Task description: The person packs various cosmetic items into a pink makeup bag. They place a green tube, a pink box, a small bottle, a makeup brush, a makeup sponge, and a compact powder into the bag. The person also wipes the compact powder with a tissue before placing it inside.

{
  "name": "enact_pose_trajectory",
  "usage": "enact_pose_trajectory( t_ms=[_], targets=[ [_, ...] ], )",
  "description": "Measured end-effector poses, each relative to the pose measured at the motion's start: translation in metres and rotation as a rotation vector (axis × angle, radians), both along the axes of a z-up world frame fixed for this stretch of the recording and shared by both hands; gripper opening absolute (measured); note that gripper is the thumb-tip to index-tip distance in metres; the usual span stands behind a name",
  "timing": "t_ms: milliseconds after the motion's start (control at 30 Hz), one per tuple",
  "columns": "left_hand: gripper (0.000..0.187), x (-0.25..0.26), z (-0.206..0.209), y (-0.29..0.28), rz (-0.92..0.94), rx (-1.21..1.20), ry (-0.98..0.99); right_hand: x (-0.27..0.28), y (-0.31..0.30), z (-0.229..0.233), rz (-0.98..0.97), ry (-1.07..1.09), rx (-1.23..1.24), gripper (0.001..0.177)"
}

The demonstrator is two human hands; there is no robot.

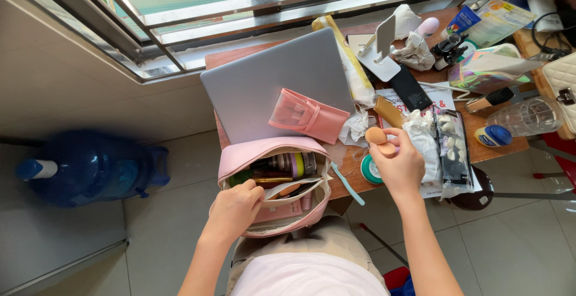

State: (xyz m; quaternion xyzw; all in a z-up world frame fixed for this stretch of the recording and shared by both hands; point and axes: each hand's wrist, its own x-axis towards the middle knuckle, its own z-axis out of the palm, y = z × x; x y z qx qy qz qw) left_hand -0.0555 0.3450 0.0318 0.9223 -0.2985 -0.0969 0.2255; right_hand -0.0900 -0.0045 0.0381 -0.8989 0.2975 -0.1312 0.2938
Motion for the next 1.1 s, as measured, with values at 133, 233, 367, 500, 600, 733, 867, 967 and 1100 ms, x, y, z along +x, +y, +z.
enact_pose_trajectory(
  t_ms=[133, 233, 367, 500, 600, 733, 867, 967, 1100],
  targets=[
    [0.005, -0.001, 0.005, 0.000, 0.021, -0.032, -0.012, -0.007, 0.024, 0.029, 0.129, -0.079, 0.207, 0.039],
    [0.012, -0.004, 0.009, 0.008, 0.056, -0.038, -0.035, -0.006, 0.042, 0.040, 0.276, -0.104, 0.379, 0.040],
    [0.003, -0.007, 0.007, 0.017, 0.101, -0.024, 0.009, -0.001, 0.064, 0.046, 0.451, 0.029, 0.472, 0.041],
    [0.004, -0.011, 0.002, 0.022, 0.058, -0.063, -0.041, 0.006, 0.083, 0.053, 0.583, 0.184, 0.436, 0.040],
    [0.006, -0.014, 0.000, 0.024, 0.042, -0.074, -0.046, 0.011, 0.095, 0.057, 0.659, 0.216, 0.304, 0.038],
    [0.007, -0.015, 0.000, 0.026, 0.025, -0.089, -0.053, 0.013, 0.107, 0.052, 0.702, 0.201, 0.263, 0.038],
    [0.009, -0.014, 0.004, 0.029, 0.053, -0.088, -0.038, 0.014, 0.109, 0.045, 0.858, 0.261, 0.015, 0.034],
    [0.005, -0.013, 0.011, 0.033, 0.059, -0.098, -0.069, 0.014, 0.105, 0.050, 0.813, 0.346, 0.052, 0.033],
    [0.009, -0.012, 0.023, 0.039, 0.112, -0.132, -0.063, 0.016, 0.105, 0.054, 0.727, 0.307, 0.066, 0.035]
  ],
)
